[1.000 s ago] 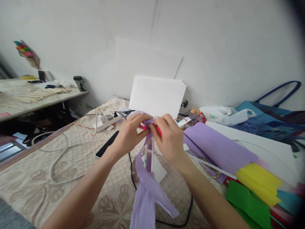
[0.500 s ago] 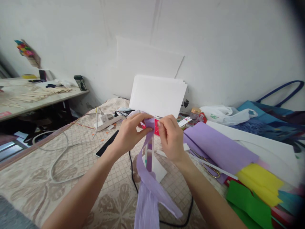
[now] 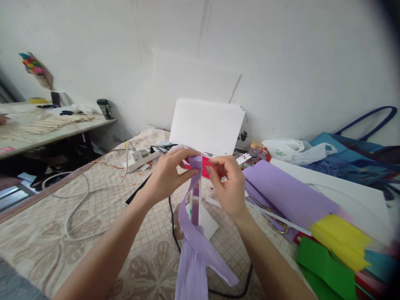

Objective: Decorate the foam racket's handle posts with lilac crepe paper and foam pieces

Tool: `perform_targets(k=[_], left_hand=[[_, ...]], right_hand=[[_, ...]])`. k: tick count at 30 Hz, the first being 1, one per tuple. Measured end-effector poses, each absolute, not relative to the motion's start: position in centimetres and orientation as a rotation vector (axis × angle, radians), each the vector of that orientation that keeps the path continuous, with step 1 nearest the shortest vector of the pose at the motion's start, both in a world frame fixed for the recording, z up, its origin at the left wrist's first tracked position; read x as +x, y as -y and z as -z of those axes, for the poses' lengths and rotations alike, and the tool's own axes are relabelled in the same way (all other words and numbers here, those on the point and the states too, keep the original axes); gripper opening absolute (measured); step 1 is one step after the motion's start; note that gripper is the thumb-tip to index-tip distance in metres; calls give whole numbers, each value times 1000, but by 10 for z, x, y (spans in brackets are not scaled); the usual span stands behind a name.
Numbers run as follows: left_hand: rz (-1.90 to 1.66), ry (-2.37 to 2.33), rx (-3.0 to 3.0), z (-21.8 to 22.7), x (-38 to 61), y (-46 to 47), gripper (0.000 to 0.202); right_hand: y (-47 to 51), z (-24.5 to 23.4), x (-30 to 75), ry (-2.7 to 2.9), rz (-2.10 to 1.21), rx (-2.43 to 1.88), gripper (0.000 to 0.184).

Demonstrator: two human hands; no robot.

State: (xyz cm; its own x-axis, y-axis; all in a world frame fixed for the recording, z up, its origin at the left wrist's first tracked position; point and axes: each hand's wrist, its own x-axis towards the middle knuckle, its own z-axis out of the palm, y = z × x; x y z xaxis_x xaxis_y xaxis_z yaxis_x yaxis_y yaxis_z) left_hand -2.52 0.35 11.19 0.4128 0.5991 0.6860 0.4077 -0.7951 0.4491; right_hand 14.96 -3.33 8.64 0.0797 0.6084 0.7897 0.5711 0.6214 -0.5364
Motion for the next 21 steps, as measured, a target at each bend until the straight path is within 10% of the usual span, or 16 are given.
perform_targets(k=[21], left_hand=[[-1289,-715,2195,-107,-28,-15,17]], right_hand=[[25,-86,137,1397,-453,-903,14]])
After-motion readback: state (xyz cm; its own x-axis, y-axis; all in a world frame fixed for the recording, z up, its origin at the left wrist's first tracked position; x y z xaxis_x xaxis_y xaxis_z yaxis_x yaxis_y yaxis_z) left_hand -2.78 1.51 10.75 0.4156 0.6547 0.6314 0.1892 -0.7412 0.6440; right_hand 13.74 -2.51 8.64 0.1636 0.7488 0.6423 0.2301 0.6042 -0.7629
